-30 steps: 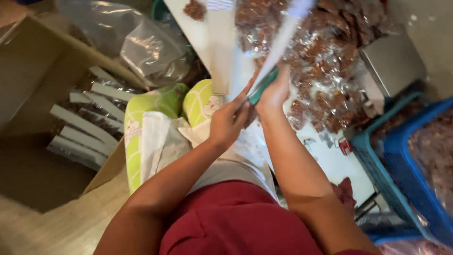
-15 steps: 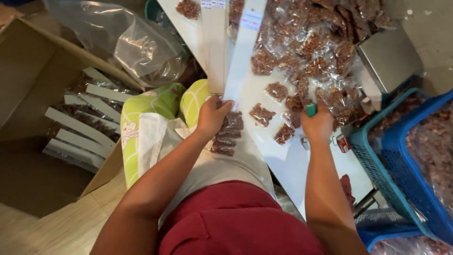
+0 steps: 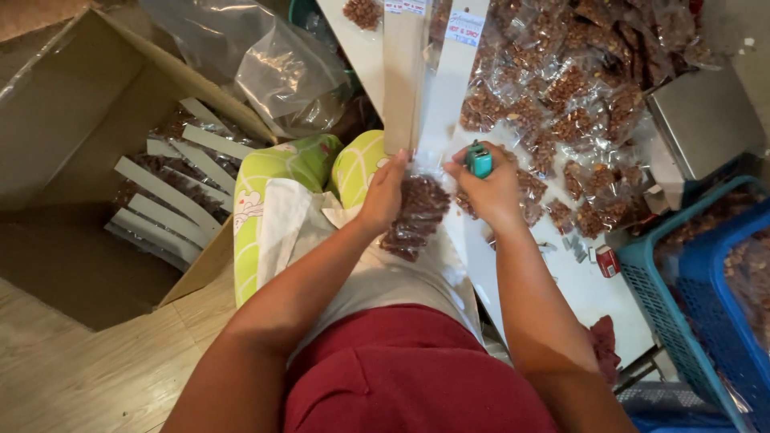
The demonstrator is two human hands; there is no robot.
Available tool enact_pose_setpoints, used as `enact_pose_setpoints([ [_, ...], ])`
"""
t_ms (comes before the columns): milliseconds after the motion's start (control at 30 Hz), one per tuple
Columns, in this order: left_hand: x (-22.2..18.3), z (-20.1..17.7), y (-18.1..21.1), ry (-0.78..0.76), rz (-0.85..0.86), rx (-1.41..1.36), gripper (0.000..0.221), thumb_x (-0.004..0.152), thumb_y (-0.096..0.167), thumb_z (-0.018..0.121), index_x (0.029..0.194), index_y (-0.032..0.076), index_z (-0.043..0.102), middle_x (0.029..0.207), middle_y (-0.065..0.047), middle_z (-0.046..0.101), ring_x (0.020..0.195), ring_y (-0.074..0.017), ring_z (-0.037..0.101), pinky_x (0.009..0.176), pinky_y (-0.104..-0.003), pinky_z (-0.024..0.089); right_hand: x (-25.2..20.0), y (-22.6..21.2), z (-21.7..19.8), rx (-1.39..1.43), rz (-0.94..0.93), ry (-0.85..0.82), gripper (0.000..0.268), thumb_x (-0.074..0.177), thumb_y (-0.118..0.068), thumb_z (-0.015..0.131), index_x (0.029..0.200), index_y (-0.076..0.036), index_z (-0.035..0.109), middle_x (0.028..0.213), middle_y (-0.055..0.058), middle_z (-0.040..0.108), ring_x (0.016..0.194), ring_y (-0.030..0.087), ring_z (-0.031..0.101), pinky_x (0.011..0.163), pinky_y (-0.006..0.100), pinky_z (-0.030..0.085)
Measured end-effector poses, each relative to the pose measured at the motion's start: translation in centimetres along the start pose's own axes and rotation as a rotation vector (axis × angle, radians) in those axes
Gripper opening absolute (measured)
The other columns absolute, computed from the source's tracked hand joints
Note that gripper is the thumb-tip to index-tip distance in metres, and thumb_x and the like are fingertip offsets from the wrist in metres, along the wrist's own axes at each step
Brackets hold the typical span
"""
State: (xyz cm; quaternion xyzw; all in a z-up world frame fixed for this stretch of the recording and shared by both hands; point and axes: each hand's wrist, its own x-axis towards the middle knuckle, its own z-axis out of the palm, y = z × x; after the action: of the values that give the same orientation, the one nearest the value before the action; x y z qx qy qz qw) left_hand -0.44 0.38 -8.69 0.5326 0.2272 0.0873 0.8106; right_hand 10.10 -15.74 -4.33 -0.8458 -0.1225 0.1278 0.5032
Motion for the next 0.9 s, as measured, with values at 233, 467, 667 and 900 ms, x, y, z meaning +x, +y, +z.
enact_pose_setpoints([
  [233,1.5,0.4,-4.6,-0.075,0.112,0.355,0.04,0.105,0.052,0.059,0.131,0.024,0.068,0.119,-0.003,0.076,0.128,-0.0272,0.062,0.126,-0.058,0.001,0.0,1.1,1.3,0.02,-0.06,0.066,0.022,0.08,-0.015,0.093,0.088,-0.01,0.073,0.075,0.004,0.069,0.073,0.013,0.064,0.072,0.028,0.051],
  [467,-1.3,0.7,2.7,-0.121,0.173,0.388,0.043,0.11,0.04,0.047,0.142,0.017,0.062,0.135,-0.014,0.068,0.131,-0.0384,0.058,0.119,-0.054,0.038,-0.8,-4.6,0.6,0.292,0.178,0.234,0.021,0.088,-0.026,0.08,0.096,-0.012,0.067,0.073,0.006,0.068,0.065,0.019,0.068,0.066,0.033,0.057],
  [667,-2.5,1.4,4.5,-0.154,0.203,0.489,0.041,0.109,0.032,0.046,0.149,0.026,0.053,0.128,-0.018,0.071,0.124,-0.0438,0.062,0.115,-0.055,0.044,1.8,-5.7,2.7,0.885,0.257,0.415,0.044,0.082,-0.046,0.071,0.104,-0.008,0.061,0.088,0.016,0.065,0.079,0.029,0.069,0.074,0.047,0.059],
  [900,-4.0,2.4,6.7,-0.231,0.196,0.601,0.049,0.104,0.033,0.051,0.151,0.044,0.046,0.125,-0.021,0.073,0.12,-0.0431,0.065,0.107,-0.051,0.052,7.3,3.1,5.3,1.148,0.334,0.571,0.049,0.076,-0.06,0.067,0.066,-0.012,0.064,0.052,0.017,0.061,0.041,0.027,0.063,0.037,0.043,0.056],
])
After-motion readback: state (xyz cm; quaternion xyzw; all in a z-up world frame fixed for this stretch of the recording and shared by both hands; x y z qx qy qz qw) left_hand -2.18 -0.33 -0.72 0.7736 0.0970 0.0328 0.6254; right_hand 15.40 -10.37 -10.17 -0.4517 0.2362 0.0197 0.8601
